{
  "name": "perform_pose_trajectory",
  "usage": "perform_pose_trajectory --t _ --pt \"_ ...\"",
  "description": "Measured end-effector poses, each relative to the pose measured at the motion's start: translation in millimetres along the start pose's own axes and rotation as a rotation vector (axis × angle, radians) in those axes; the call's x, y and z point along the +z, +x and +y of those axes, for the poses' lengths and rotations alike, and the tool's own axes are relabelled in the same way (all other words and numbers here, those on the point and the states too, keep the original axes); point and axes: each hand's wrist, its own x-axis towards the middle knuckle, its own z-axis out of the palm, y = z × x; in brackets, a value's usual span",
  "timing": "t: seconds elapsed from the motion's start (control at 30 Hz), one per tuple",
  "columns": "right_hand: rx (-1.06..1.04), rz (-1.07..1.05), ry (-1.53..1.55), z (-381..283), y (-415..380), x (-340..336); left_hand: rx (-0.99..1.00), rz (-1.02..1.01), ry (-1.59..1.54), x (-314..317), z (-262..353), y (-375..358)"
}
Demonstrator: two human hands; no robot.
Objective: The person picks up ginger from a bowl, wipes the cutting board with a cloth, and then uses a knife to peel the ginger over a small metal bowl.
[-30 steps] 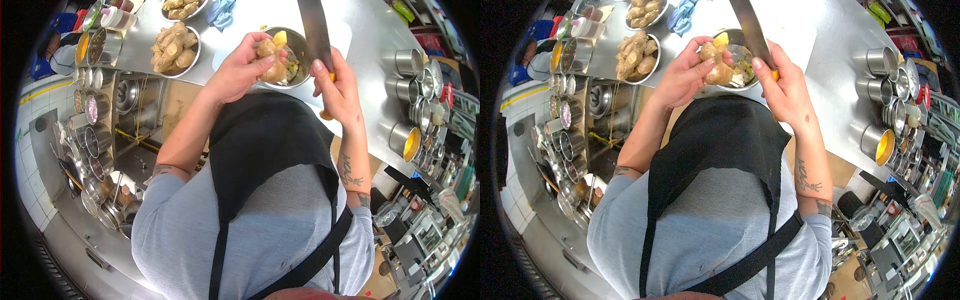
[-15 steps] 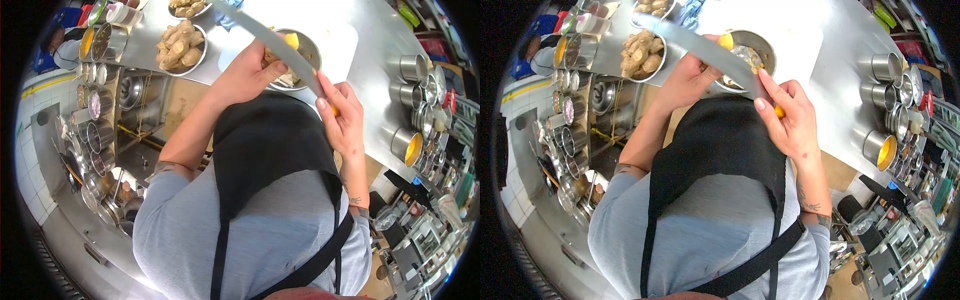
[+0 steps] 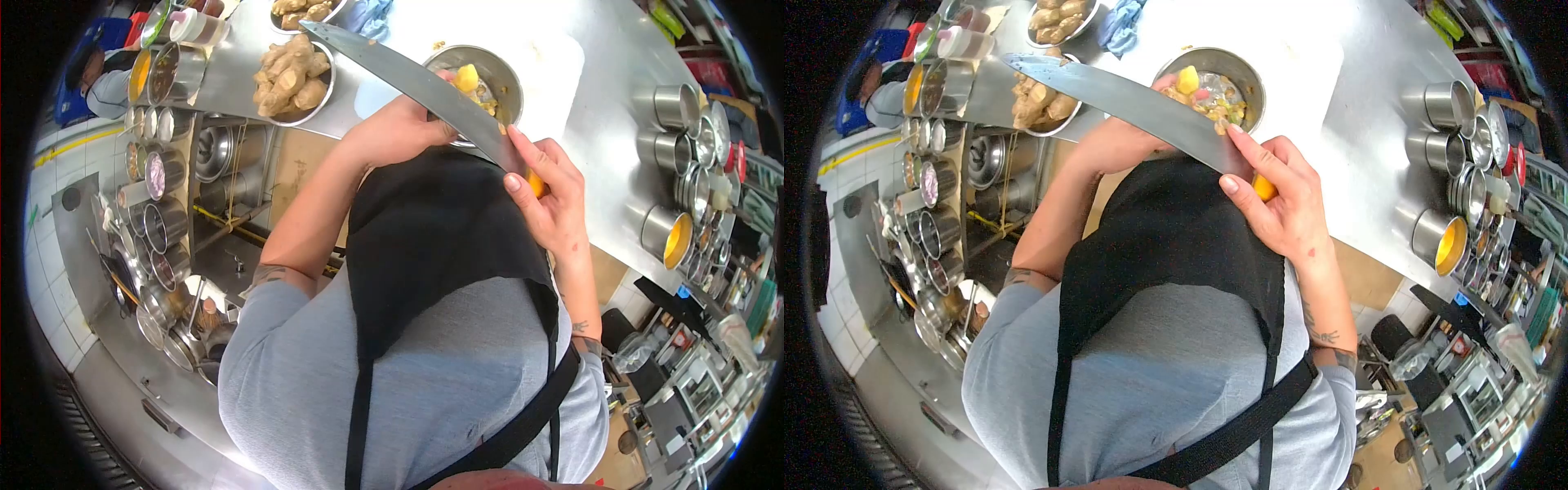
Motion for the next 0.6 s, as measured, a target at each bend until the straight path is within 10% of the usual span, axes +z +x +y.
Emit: perform_pose_trajectory --t 0.3,0.57,0.6 --pt "-0.091 0.117 0.145 10.6 0.9 -0.2 0.098 -0.351 -1.117 -9.4 -4.9 15.2" --pt "-0.087 0.121 -0.031 -0.5 3.4 4.6 -0.072 0.048 -1.221 17.8 -11.6 23.6" --pt "-0.087 0.119 -0.067 -3.6 4.1 6.4 0.043 -0.205 -1.445 18.6 -13.9 27.2"
